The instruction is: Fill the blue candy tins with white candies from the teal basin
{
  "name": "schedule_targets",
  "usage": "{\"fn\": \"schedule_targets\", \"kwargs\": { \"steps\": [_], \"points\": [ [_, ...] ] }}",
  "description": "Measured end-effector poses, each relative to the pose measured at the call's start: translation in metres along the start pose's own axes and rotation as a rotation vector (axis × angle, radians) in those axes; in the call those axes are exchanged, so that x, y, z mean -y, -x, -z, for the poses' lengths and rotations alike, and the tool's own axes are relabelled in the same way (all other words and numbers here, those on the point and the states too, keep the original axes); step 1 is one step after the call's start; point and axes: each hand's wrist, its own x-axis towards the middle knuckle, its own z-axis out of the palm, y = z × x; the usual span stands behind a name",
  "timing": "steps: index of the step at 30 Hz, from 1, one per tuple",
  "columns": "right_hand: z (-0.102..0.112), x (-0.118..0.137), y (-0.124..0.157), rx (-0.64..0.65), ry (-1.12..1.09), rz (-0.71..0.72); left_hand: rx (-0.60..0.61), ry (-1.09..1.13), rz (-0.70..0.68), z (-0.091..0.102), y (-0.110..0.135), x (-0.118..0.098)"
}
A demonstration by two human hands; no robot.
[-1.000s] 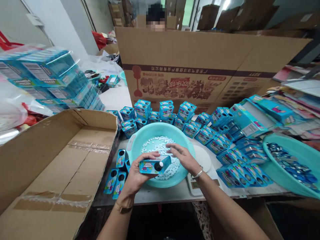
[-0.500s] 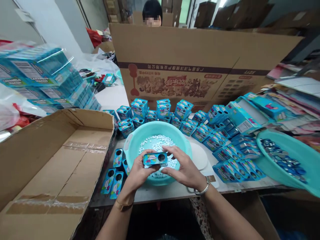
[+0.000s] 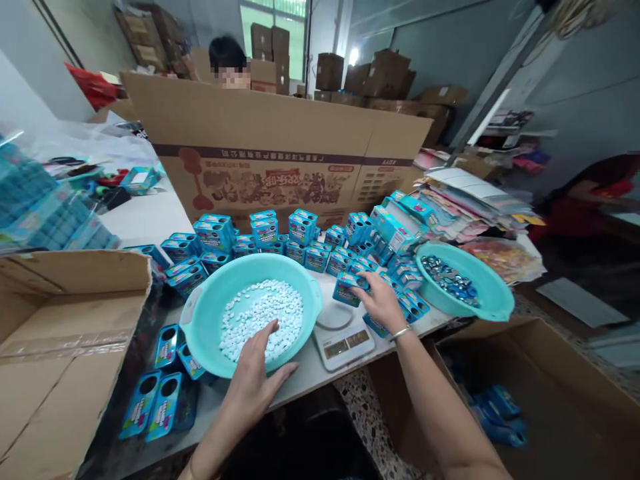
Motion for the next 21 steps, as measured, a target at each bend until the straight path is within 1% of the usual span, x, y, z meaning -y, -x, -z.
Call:
{"fn": "schedule_targets", "kwargs": {
  "steps": [3,6,9,11,15,16,17,18,19,21],
  "points": [
    [-0.028,-0.015,0.005,0.047,0.016,-0.036,-0.109,-0.025,0.063,0.002,0.017,0.001],
    [-0.043,-0.017,0.006,0.043,-0.015,-0.013,-0.211,-0.028,0.124,0.010,0.033,0.000],
    [-0.047,-0.015,0.004,0.035,-0.040,0.004,-0.292,-0.044,0.163,0.014,0.047,0.000],
    [-0.047,-0.013,0.002,0.041,-0.041,-0.011,-0.365,-0.075,0.159,0.012,0.055,0.001],
    [-0.046,-0.008,0.000,0.059,-0.042,-0.039,-0.567,-0.124,0.067,-0.002,0.069,-0.003],
    [-0.043,-0.006,0.000,0.053,-0.049,-0.037,-0.595,-0.107,0.043,-0.007,0.071,-0.006],
    [-0.040,-0.004,0.001,0.036,-0.059,-0.033,-0.588,-0.068,0.037,-0.012,0.074,-0.009],
    [-0.034,-0.002,0.002,0.009,-0.074,-0.028,-0.534,-0.002,0.058,-0.018,0.075,-0.012],
    [-0.026,0.002,0.005,-0.019,-0.095,-0.019,-0.429,0.091,0.107,-0.024,0.075,-0.016],
    [-0.005,0.011,0.015,-0.047,-0.162,0.002,-0.153,0.307,0.232,-0.037,0.070,-0.024]
  ]
}}
